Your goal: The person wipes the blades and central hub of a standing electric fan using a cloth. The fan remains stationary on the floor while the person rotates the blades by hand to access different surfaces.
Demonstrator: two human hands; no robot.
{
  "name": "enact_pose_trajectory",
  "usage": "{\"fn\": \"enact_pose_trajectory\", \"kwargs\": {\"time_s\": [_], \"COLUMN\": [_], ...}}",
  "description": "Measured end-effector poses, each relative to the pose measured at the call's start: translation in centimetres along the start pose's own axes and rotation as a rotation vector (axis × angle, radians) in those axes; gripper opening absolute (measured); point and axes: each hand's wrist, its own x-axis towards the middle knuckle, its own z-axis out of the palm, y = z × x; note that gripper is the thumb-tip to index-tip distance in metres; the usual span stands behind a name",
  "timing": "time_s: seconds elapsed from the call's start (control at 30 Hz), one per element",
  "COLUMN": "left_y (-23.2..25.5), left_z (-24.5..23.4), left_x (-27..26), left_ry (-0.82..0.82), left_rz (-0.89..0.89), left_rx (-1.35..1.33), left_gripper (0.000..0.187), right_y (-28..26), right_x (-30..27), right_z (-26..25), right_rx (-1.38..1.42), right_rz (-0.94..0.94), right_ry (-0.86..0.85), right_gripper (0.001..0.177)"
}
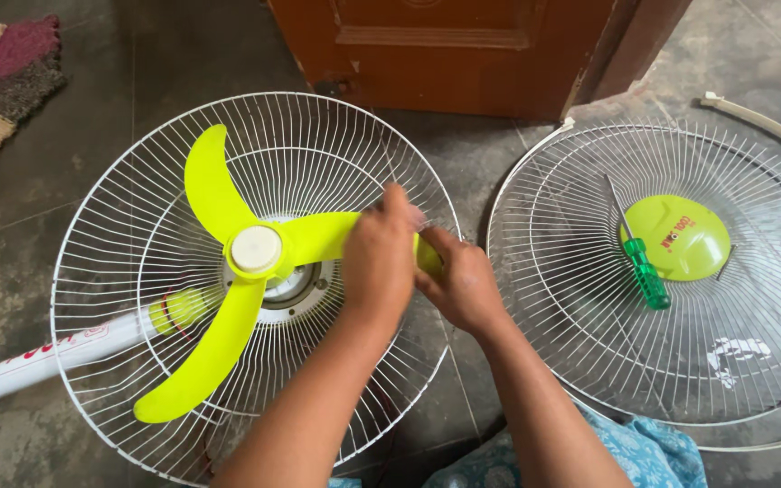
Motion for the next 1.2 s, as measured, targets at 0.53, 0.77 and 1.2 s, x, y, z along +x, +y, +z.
{"fn": "enact_pose_trajectory", "kwargs": {"time_s": [0.53, 0.77, 1.2], "left_y": [0.3, 0.0, 0.5], "left_z": [-0.6, -0.2, -0.1], "left_x": [-0.1, -0.2, -2.5], "left_ry": [0.009, -0.051, -0.028], "left_rz": [-0.048, -0.032, 0.147], "left_rx": [-0.028, -0.026, 0.061], "left_gripper": [0.013, 0.017, 0.021], "right_y": [-0.4, -0.6, -0.9], "right_x": [0.1, 0.3, -0.2], "right_z": [-0.1, 0.1, 0.0], "right_rx": [0.033, 0.011, -0.018], "right_rz": [0.046, 0.11, 0.028], "right_ry": [0.009, -0.027, 0.064], "right_gripper": [0.047, 0.045, 0.032]}}
